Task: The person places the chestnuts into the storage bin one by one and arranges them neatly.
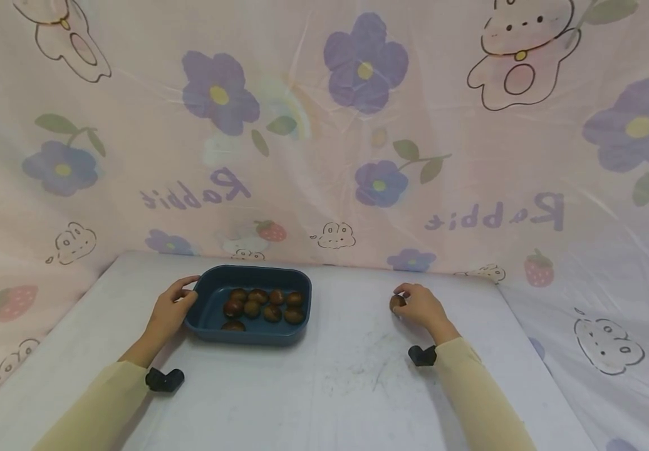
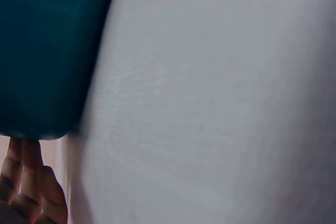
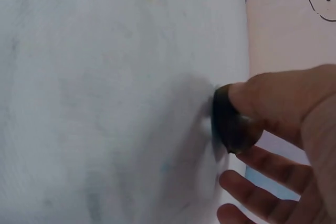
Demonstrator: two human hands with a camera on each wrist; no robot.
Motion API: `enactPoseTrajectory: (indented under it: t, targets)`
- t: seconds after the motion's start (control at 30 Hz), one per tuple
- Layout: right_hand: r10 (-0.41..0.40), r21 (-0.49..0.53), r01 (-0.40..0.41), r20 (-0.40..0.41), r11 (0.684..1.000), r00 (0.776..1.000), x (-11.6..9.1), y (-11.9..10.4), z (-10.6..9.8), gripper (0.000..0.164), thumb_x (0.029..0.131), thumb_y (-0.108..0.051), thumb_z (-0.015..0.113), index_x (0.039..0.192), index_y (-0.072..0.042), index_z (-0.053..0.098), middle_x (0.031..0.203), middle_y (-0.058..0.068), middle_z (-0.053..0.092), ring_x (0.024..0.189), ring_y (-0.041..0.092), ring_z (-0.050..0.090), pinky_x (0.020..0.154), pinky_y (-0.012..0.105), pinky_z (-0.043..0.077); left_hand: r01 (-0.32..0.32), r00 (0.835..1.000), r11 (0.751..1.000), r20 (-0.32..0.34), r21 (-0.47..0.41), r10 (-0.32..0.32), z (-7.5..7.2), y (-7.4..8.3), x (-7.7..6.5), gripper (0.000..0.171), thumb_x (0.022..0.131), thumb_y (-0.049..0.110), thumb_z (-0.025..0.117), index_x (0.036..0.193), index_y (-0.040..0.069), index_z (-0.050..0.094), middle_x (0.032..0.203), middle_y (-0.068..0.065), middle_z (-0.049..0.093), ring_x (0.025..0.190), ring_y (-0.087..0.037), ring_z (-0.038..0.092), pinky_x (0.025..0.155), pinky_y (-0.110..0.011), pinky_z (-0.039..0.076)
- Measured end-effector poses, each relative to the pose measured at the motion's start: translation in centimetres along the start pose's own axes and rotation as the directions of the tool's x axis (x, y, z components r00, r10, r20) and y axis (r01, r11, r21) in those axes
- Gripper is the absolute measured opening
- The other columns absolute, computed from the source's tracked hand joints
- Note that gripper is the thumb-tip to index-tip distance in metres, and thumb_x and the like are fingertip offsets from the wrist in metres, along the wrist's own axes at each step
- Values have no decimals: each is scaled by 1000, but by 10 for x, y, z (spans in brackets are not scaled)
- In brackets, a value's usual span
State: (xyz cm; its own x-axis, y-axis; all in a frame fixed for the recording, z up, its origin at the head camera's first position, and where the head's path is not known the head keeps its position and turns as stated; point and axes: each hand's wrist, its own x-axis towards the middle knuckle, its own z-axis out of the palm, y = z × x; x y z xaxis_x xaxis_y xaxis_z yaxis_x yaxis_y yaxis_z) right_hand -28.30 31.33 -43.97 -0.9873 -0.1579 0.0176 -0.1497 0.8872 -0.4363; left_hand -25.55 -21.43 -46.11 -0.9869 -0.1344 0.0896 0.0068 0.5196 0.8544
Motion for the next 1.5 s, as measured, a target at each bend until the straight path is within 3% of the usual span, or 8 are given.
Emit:
enactPoseTrajectory:
  t: [0.7, 1.07, 1.3, 1.5]
  targets:
    - [33, -9, -33, -3, 999, 999, 2, 3, 3, 44, 77, -21, 74, 117, -7, 64, 105, 14, 67, 93, 29, 61, 77, 47, 47, 4, 1000, 1000, -7, -12, -4, 0, 0, 0, 45, 94, 24, 49, 139, 24, 50, 110, -15, 64, 77, -17, 57, 70, -28, 42]
    - [15, 10, -15, -51, 1000, 999, 3, -8, 8, 43, 78, -22, 73, 118, -8, 64, 104, 12, 67, 94, 29, 61, 79, 47, 47, -5, 1000, 1000, -6, -16, 5, 0, 0, 0, 45, 95, 24, 49, 139, 23, 50, 109, -15, 64, 73, -13, 56, 68, -27, 42]
    - [-20, 52, 23, -66, 998, 998, 3, -24, 8, 41, 78, -22, 75, 116, -10, 65, 102, 10, 67, 90, 25, 60, 70, 36, 46, -10, 1000, 1000, -3, -19, 10, 0, -1, 1, 45, 94, 24, 49, 139, 24, 51, 109, -15, 64, 71, -11, 55, 68, -27, 42]
    - [-22, 78, 25, -48, 997, 999, 3, -40, 7, 41, 78, -23, 75, 117, -13, 64, 104, 9, 66, 73, 16, 56, 60, 30, 43, -9, 1000, 1000, -2, -20, 9, 0, -1, 1, 44, 95, 24, 49, 139, 24, 51, 109, -15, 64, 72, -13, 55, 67, -27, 42]
